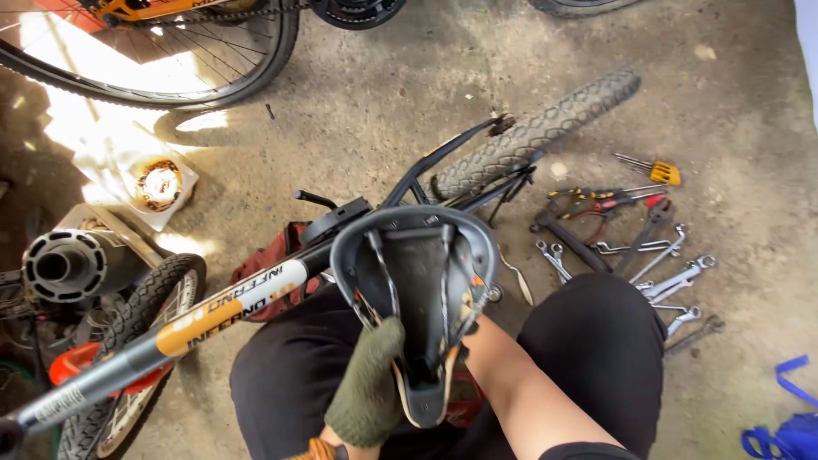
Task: The person cleans a bicycle seat with a cloth and then uses a screwdriver to tighten the screws underneath the seat. The person is sitting on the ground while performing the task.
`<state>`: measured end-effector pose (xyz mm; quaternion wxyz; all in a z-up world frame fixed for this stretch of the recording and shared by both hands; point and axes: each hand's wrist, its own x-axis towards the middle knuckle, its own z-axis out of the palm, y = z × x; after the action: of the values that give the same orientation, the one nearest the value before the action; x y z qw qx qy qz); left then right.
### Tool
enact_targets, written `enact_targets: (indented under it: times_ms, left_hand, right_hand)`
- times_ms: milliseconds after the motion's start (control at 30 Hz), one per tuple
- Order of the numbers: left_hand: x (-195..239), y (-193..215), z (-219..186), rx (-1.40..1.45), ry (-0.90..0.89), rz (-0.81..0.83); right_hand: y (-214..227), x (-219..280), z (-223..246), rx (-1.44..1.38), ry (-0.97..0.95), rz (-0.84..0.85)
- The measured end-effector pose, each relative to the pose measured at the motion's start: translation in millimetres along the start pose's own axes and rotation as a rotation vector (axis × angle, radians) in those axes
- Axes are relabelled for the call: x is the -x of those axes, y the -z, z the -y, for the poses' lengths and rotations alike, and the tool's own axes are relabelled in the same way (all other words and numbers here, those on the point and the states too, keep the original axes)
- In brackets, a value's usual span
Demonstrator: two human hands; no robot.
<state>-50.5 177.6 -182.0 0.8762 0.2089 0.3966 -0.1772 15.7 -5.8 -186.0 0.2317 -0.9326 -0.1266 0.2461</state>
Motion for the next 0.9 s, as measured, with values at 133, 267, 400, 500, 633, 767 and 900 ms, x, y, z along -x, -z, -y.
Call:
enact_targets:
  times_ms: [133, 267, 400, 500, 633, 767, 900]
  left_hand:
    - [-17.7, 28.8, -6.5, -0.019, -0.033, -0.007]
    - [-20.7, 41.1, -2.5, -0.031, -0.051, -0.012]
    - [-16.6, 62.3, 0.5, -0.046, -0.075, -0.014]
    - [-0.1, 54.7, 6.3, -0.056, -0.097, -0.005]
    - [32.6, 31.4, 18.4, -0.078, -0.113, 0.021]
    - [65.4, 6.4, 38.7, -0.098, -0.103, 0.060]
    - [87.3, -25.8, 50.8, -0.113, -0.117, 0.129]
  right_hand:
    - [-6.8, -20.1, 6.6, -0.094, 0.031, -0.046]
    - [-2.3, -30.5, 3.9, -0.181, 0.046, -0.086]
    - [-17.3, -29.9, -4.2, -0.270, 0.067, -0.130]
    - [-7.8, -34.4, 3.5, -0.330, 0.086, -0.171]
    - [9.0, -27.6, 5.8, -0.404, 0.098, -0.239]
    - [26.5, 4.2, -6.0, -0.465, 0.088, -0.316]
    - [54.8, 37.6, -16.3, -0.509, 0.108, -0.415]
